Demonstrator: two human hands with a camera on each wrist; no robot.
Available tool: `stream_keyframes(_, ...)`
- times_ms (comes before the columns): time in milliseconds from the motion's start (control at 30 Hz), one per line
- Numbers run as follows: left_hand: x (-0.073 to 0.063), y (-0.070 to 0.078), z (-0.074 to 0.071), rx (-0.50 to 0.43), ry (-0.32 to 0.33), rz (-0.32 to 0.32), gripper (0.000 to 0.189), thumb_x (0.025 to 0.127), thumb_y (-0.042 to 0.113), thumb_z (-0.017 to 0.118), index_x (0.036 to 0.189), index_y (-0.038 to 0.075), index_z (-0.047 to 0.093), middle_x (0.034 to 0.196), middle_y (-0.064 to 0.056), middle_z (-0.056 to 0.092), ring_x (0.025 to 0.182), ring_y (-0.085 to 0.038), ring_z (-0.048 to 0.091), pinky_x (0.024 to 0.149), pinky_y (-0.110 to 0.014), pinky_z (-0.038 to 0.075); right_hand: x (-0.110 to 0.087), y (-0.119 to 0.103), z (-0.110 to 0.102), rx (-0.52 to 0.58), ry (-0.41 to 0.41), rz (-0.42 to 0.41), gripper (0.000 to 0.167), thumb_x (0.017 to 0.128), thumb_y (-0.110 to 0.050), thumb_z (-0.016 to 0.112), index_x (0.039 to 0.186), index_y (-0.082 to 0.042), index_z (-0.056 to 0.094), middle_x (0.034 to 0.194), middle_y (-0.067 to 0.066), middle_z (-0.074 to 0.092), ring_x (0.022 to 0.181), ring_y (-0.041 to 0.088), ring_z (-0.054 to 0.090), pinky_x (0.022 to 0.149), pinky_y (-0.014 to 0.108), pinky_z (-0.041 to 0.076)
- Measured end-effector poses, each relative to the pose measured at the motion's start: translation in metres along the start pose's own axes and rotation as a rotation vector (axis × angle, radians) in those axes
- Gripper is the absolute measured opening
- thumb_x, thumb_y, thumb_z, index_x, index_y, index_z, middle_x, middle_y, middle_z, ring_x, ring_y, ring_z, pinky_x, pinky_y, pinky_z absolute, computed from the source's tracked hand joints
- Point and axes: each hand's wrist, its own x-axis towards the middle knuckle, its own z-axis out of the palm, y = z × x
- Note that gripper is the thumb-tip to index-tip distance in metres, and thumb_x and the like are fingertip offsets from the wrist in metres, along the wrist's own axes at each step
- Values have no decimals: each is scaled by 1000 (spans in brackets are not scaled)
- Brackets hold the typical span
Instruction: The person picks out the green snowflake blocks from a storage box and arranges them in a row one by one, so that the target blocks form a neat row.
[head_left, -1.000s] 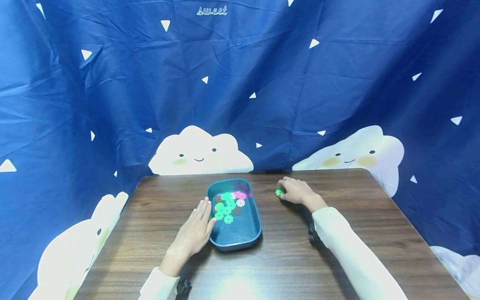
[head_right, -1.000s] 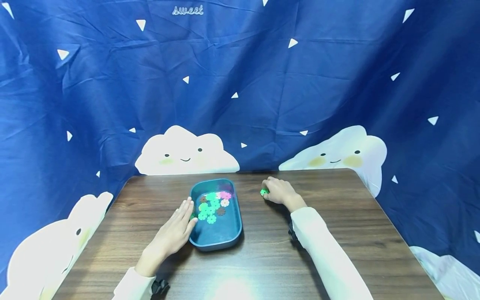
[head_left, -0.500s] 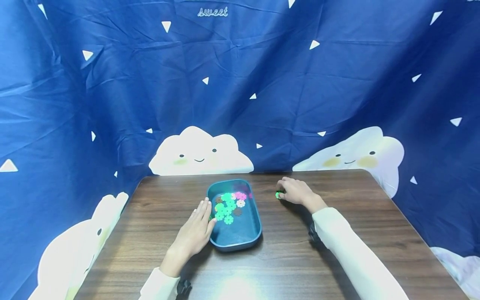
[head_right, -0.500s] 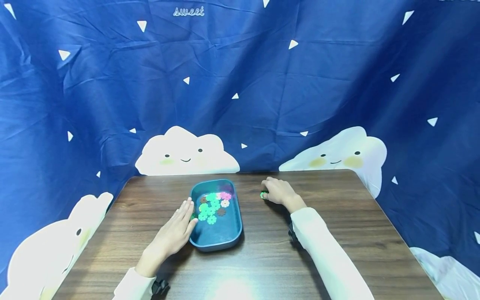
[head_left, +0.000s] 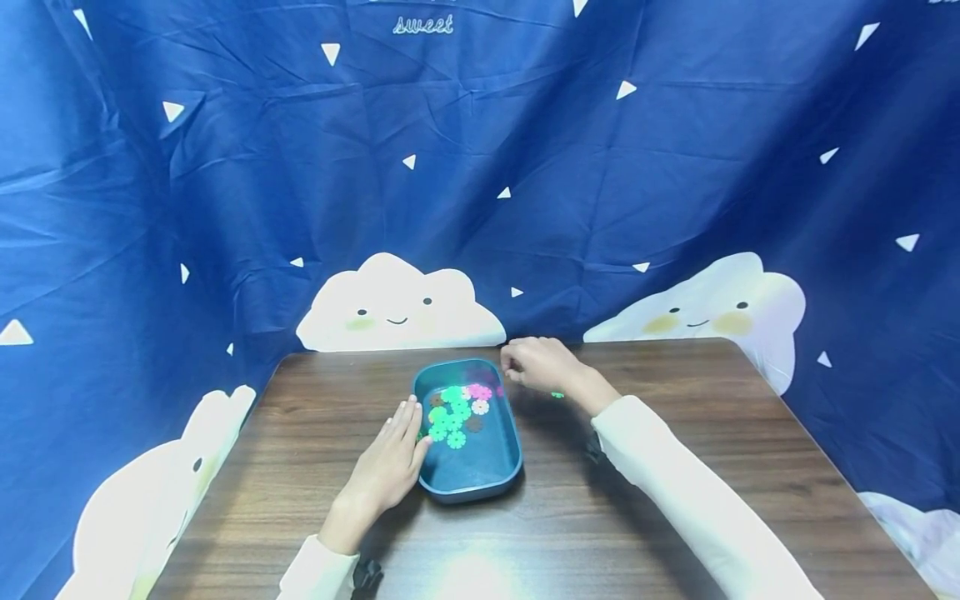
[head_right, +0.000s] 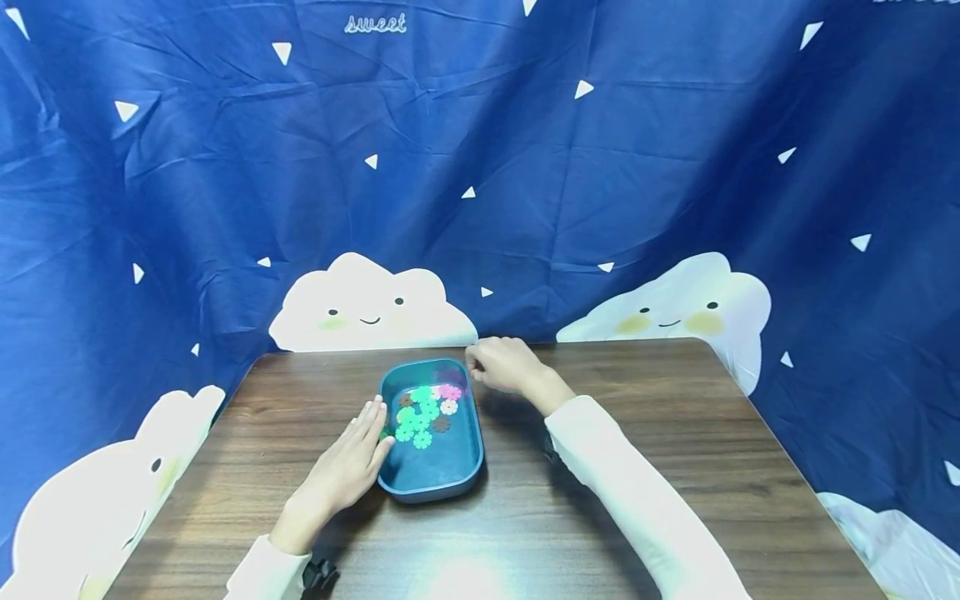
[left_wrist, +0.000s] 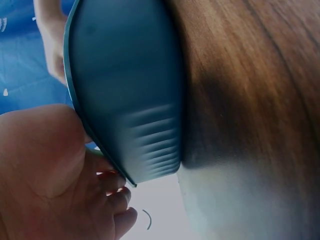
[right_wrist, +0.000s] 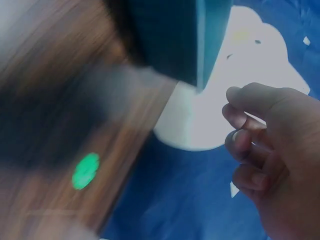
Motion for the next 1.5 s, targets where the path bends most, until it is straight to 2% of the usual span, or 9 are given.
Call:
stream_keyframes(200, -1, -2, 1, 4, 8, -1, 67, 115, 37, 44, 165, -5, 30, 176, -20, 24, 164, -37, 24, 133, -54, 28, 28, -33, 1, -8, -43, -70, 8, 98, -17, 73, 92, -23, 73, 93, -9, 70, 81, 12, 64, 72, 38, 60)
stream_keyframes(400, -1, -2, 1, -28, 17, -2, 67, 115, 36, 45, 165, -6, 29, 176, -22, 22, 165, -38, 22, 133, -55, 26, 53, -51, 18, -16, -83, -98, 12, 98, -11, 72, 91, -20, 74, 91, -7, 70, 82, 9, 61, 76, 32, 59)
stream_keyframes(533, 1, -2, 1, -36, 21, 1, 66, 115, 36, 45, 164, -6, 30, 176, -22, 24, 165, -38, 23, 133, -55, 26, 64, -58, 30, -39, -136, -76, 16, 100, -11, 70, 87, -21, 70, 85, -10, 67, 76, 7, 56, 70, 26, 53)
stream_keyframes(733, 1, -1, 0, -34, 7, -3, 66, 115, 36, 44, 165, -6, 30, 176, -21, 23, 165, -37, 22, 134, -55, 25, 76, -69, 41, -66, -224, 12, 9, 103, -17, 70, 94, -20, 73, 82, -8, 67, 73, 9, 55, 71, 27, 54)
stream_keyframes(867, 1, -1, 0, -31, -3, -9, 66, 116, 36, 43, 165, -5, 29, 177, -21, 22, 165, -37, 22, 134, -55, 26, 81, -76, 47, -103, -271, 39, 11, 102, -21, 71, 92, -18, 75, 75, -5, 69, 67, 10, 55, 69, 28, 56)
stream_keyframes(1100, 1, 0, -1, -29, -3, -10, 67, 116, 37, 42, 165, -5, 29, 177, -21, 23, 165, -37, 22, 133, -55, 26, 86, -83, 61, -177, -350, 87, 18, 104, -24, 69, 115, -15, 79, 101, 2, 78, 83, 16, 67, 83, 36, 64)
stream_keyframes(1300, 1, 1, -1, -29, -10, -15, 67, 116, 38, 41, 166, -5, 28, 177, -20, 22, 165, -36, 21, 134, -55, 26, 90, -84, 73, -223, -392, 110, 18, 106, -21, 65, 116, -16, 79, 105, 3, 78, 84, 16, 67, 87, 37, 65)
stream_keyframes(1500, 1, 0, -1, -32, -6, -13, 67, 116, 38, 41, 166, -5, 27, 177, -21, 21, 165, -37, 22, 134, -55, 25, 89, -88, 74, -270, -379, 90, 20, 106, -21, 66, 120, -17, 79, 113, 3, 78, 96, 19, 72, 93, 38, 64)
